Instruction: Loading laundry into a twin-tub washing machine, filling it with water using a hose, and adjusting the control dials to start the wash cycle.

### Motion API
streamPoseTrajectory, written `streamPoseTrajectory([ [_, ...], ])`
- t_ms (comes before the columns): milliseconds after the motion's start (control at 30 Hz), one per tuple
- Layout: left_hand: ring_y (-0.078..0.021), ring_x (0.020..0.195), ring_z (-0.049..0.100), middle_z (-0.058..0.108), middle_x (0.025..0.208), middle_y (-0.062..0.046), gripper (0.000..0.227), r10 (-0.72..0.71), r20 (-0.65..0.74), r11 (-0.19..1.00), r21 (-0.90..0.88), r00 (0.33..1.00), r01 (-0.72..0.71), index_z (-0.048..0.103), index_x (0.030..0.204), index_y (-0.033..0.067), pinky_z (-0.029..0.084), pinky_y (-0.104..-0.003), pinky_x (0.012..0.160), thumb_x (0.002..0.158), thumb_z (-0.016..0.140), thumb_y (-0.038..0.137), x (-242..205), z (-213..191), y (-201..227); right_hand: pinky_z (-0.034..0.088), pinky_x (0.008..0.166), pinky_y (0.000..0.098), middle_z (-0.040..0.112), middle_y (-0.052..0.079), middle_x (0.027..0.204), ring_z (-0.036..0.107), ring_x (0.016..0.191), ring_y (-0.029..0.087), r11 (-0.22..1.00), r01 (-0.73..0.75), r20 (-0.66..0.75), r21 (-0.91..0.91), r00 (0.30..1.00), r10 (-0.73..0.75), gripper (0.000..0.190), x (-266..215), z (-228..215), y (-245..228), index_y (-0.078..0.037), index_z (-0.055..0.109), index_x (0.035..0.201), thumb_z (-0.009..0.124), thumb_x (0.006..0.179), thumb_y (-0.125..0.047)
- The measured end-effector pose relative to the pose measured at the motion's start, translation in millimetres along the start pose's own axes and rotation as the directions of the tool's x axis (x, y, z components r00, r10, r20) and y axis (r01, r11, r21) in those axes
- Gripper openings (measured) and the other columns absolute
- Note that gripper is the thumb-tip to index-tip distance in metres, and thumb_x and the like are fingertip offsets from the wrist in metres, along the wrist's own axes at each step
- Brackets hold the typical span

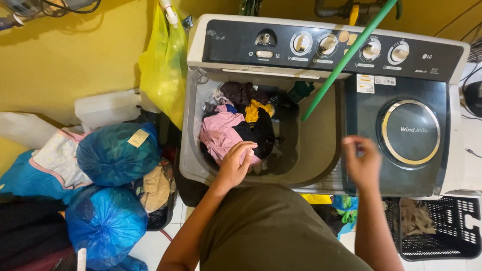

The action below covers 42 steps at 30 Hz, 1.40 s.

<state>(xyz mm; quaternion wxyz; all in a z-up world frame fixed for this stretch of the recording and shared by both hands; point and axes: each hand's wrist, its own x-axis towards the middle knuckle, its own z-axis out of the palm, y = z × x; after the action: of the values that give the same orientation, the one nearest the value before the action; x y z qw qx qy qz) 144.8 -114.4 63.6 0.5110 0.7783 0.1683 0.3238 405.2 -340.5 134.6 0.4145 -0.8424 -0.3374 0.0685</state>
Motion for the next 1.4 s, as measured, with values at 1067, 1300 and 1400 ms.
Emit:
streamPoseTrajectory([
  [1067,-0.0265,0.117,0.060,0.063,0.124,-0.011,0.038,-0.107,0.190,0.980,0.185,0.976,0.072,0.061,0.124,0.0035,0.046,-0.040,0.099,0.105,0.039,0.029,-4,-2,-3,0.043,0.085,0.0526,0.063,0.019,0.115,0.050,0.104,0.040,0.844,0.129,-0.377,-0.521,0.852,-0.363,0.009,21,-8,91,0.000,0.068,0.100,0.074,0.099,-0.007],
  [1300,-0.0280,0.112,0.062,0.064,0.120,-0.013,0.035,-0.105,0.167,0.981,0.182,0.980,0.074,0.063,0.120,0.0028,0.047,-0.040,0.096,0.104,0.044,0.028,-5,0,-8,0.039,0.092,0.0521,0.065,0.022,0.113,0.055,0.105,0.041,0.815,0.225,-0.314,-0.534,0.842,-0.438,0.009,21,-11,90,0.003,0.069,0.102,0.074,0.098,-0.002],
  [1400,-0.0274,0.112,0.062,0.065,0.120,-0.012,0.035,-0.105,0.172,0.980,0.183,0.980,0.073,0.062,0.119,0.0039,0.047,-0.040,0.097,0.104,0.044,0.029,-5,0,-9,0.040,0.087,0.0536,0.062,0.023,0.114,0.052,0.104,0.043,0.829,0.243,-0.322,-0.503,0.838,-0.441,0.010,21,-9,91,0.005,0.069,0.103,0.071,0.100,-0.004],
])
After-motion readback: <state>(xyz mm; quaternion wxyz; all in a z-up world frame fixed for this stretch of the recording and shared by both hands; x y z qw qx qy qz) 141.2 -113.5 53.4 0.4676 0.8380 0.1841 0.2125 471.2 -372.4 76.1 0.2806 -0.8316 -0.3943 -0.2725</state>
